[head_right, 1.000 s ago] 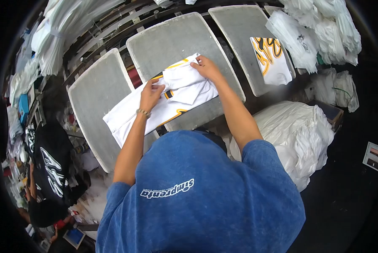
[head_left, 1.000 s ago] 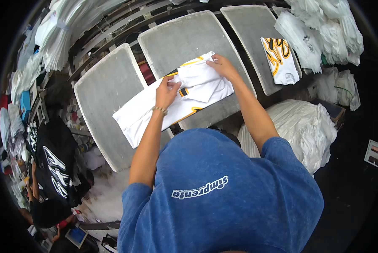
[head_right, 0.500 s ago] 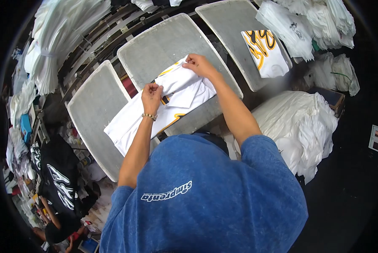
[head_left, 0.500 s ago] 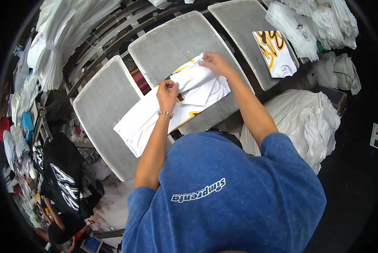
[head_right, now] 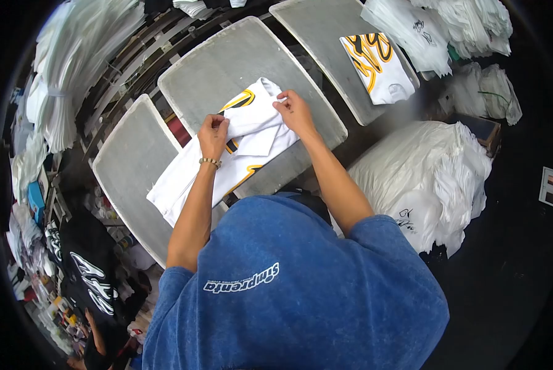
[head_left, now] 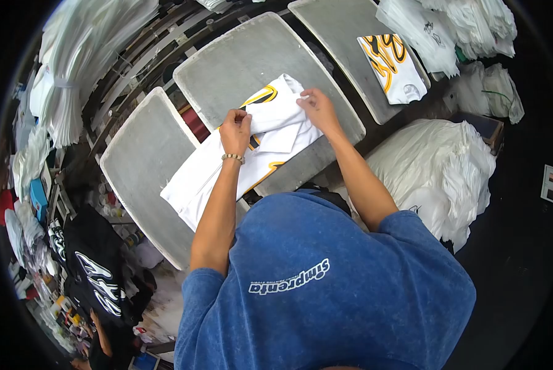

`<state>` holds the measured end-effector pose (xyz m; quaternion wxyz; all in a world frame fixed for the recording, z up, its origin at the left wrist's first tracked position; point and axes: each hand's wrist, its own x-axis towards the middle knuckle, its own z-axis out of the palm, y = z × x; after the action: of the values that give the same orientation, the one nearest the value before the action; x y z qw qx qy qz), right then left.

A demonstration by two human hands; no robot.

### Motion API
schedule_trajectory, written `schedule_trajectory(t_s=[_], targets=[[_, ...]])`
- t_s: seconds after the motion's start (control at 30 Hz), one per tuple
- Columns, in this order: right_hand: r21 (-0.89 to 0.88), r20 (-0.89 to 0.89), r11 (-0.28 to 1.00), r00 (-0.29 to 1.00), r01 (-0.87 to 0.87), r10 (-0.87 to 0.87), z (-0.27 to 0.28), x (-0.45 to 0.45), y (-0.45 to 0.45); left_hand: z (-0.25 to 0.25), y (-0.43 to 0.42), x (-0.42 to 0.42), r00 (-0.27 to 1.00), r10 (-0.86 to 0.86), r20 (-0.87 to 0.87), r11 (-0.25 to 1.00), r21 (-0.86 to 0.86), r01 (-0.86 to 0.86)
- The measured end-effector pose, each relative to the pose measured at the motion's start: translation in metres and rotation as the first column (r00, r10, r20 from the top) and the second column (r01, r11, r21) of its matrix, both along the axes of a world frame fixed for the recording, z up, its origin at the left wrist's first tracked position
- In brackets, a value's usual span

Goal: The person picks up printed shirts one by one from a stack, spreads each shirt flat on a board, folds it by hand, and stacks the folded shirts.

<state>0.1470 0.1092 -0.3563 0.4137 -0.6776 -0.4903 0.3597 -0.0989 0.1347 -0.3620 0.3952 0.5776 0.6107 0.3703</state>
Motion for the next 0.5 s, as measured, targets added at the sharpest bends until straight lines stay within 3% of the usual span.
schedule_trajectory(t_s=[0.03, 0.1, 0.23, 0.33, 0.4, 0.5], targets=[[0.0, 0.0, 1.0, 1.0, 0.003, -0.003, 0.001, -0.002, -0.002, -0.004, -0.002, -0.001, 1.0, -0.003, 0.0, 1.0, 0.0, 0.003], [-0.13, 0.209, 0.992, 0.978, 0.008, 0.02, 0.005, -0.006, -0.001, -0.009, 0.0, -0.004, 0.996, -0.037, -0.083, 0.998, 0.039, 0.04], [-0.078, 0.216, 0.996, 0.975, -0.032, 0.048, 0.001, -0.012, -0.01, -0.005, -0.008, -0.006, 0.989, -0.036, -0.141, 0.997, 0.06, 0.044], [0.072, 0.34, 0.997, 0.94, 0.015, -0.038, 0.003, -0.025, -0.001, 0.002, -0.012, -0.011, 0.984, -0.06, -0.17, 0.994, 0.078, 0.074], [0.352, 0.613, 0.919, 0.786, -0.177, -0.083, 0.004, -0.037, 0.003, 0.004, -0.021, -0.026, 0.953, 0.009, -0.303, 0.934, 0.343, 0.1], [0.357, 0.525, 0.934, 0.834, -0.034, -0.171, -0.021, -0.043, 0.031, 0.0, -0.039, -0.079, 0.919, 0.134, -0.371, 0.885, 0.463, 0.058]])
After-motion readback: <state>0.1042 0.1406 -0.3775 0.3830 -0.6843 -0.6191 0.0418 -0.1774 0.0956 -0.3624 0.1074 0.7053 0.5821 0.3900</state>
